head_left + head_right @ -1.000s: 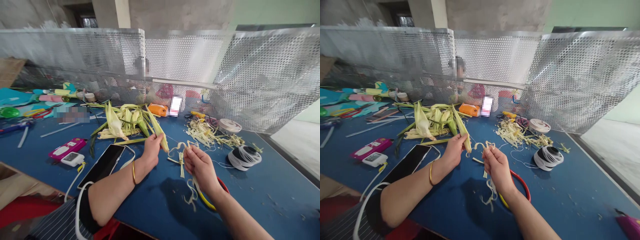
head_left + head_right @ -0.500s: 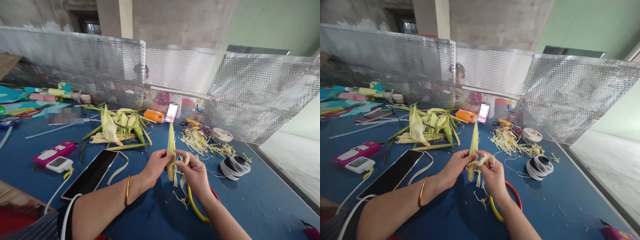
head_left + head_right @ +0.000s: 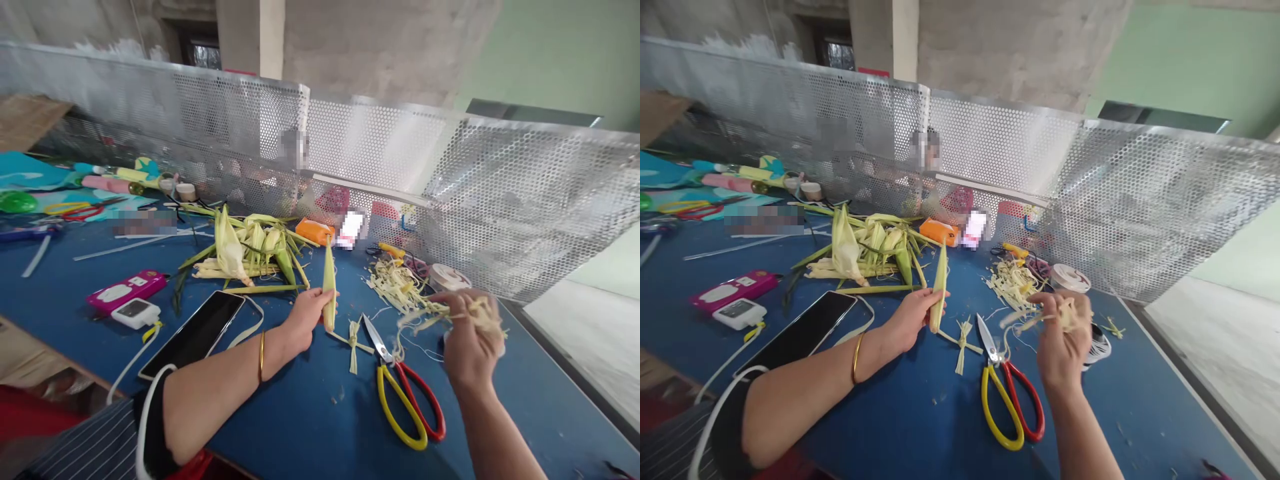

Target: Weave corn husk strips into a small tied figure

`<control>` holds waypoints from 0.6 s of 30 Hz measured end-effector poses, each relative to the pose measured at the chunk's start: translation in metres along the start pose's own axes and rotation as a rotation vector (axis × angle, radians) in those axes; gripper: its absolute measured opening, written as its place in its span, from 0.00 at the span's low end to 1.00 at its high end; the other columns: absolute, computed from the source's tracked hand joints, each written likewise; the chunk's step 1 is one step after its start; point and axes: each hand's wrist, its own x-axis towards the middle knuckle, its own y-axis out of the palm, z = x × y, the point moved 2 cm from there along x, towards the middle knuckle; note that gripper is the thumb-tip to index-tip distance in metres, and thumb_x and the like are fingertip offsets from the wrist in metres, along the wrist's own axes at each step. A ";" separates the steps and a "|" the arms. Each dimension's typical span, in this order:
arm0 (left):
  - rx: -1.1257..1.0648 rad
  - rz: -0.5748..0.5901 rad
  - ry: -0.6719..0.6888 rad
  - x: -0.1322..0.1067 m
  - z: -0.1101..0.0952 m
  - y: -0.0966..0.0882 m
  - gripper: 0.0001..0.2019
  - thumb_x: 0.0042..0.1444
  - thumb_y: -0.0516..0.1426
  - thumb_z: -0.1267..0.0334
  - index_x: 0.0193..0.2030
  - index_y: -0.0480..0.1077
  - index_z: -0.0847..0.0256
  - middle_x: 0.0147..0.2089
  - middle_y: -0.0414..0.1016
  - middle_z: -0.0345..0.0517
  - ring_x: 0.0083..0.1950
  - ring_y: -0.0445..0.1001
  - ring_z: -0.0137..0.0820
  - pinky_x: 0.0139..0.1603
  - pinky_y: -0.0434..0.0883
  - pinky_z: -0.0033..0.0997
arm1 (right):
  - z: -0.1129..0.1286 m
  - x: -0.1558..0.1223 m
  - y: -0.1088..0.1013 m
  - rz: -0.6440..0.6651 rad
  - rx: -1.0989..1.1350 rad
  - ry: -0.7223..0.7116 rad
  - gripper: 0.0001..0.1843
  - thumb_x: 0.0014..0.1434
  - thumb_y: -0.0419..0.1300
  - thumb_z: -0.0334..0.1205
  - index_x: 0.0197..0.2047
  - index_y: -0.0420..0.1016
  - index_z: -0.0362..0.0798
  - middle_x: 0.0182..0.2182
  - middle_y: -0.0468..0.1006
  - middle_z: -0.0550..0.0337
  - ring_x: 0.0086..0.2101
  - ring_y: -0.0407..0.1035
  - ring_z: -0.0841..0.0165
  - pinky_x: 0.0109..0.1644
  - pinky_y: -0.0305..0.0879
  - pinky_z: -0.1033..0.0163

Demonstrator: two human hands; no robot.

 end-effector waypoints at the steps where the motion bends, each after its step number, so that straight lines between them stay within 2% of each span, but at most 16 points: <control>1: 0.006 0.056 -0.014 -0.004 0.000 0.003 0.14 0.46 0.65 0.55 0.32 0.76 0.66 0.25 0.69 0.41 0.25 0.67 0.25 0.23 0.61 0.23 | -0.004 0.004 -0.005 -0.041 -0.215 -0.047 0.14 0.61 0.54 0.45 0.31 0.77 0.50 0.33 0.69 0.55 0.37 0.64 0.60 0.43 0.56 0.56; 3: 0.020 0.169 -0.031 -0.012 0.000 0.008 0.16 0.48 0.64 0.53 0.35 0.78 0.66 0.25 0.68 0.40 0.25 0.66 0.24 0.23 0.59 0.23 | -0.017 0.009 -0.008 0.010 -0.432 -0.036 0.14 0.62 0.52 0.43 0.38 0.79 0.50 0.34 0.74 0.54 0.34 0.66 0.60 0.39 0.56 0.58; 7: 0.048 0.312 -0.063 -0.023 0.002 0.014 0.17 0.50 0.64 0.52 0.39 0.79 0.64 0.24 0.66 0.39 0.23 0.61 0.22 0.22 0.56 0.24 | -0.052 0.010 -0.003 0.028 -0.615 0.013 0.18 0.58 0.49 0.34 0.45 0.77 0.47 0.40 0.78 0.47 0.36 0.70 0.57 0.35 0.58 0.59; 8: 0.054 0.332 -0.064 -0.024 0.002 0.015 0.16 0.51 0.64 0.52 0.39 0.79 0.64 0.24 0.66 0.39 0.23 0.61 0.22 0.22 0.56 0.24 | -0.059 0.009 0.001 0.073 -0.662 -0.008 0.20 0.56 0.49 0.32 0.48 0.76 0.46 0.41 0.78 0.45 0.36 0.71 0.57 0.35 0.58 0.58; 10: 0.066 0.370 -0.059 -0.024 0.004 0.015 0.17 0.51 0.64 0.51 0.40 0.79 0.65 0.24 0.66 0.39 0.23 0.61 0.21 0.23 0.57 0.23 | -0.069 0.005 0.011 0.262 -0.733 -0.027 0.27 0.53 0.49 0.28 0.56 0.72 0.42 0.36 0.79 0.43 0.32 0.71 0.57 0.35 0.59 0.56; 12: 0.069 0.406 -0.052 -0.024 0.006 0.016 0.20 0.50 0.64 0.49 0.41 0.79 0.65 0.25 0.66 0.39 0.24 0.62 0.21 0.25 0.59 0.23 | -0.067 0.000 0.020 0.367 -0.726 -0.001 0.29 0.53 0.50 0.28 0.59 0.70 0.40 0.31 0.79 0.44 0.28 0.71 0.57 0.35 0.60 0.55; 14: 0.071 0.438 -0.048 -0.024 0.009 0.016 0.21 0.49 0.65 0.48 0.41 0.78 0.65 0.26 0.66 0.39 0.25 0.63 0.22 0.26 0.60 0.23 | -0.053 -0.006 0.028 0.356 -0.570 0.044 0.23 0.58 0.51 0.35 0.56 0.72 0.45 0.33 0.80 0.46 0.29 0.72 0.58 0.36 0.61 0.55; 16: 0.098 0.458 -0.048 -0.024 0.010 0.017 0.23 0.48 0.65 0.47 0.41 0.78 0.66 0.26 0.67 0.39 0.25 0.64 0.22 0.27 0.60 0.23 | -0.034 -0.013 0.037 0.342 -0.232 0.160 0.16 0.62 0.53 0.47 0.46 0.77 0.50 0.32 0.81 0.53 0.33 0.73 0.59 0.37 0.64 0.58; 18: 0.142 0.470 -0.035 -0.026 0.011 0.018 0.24 0.47 0.66 0.46 0.40 0.78 0.66 0.26 0.68 0.40 0.26 0.65 0.22 0.27 0.61 0.24 | -0.017 -0.023 0.049 0.411 0.148 0.313 0.16 0.59 0.56 0.52 0.35 0.77 0.48 0.26 0.78 0.57 0.31 0.72 0.62 0.38 0.66 0.59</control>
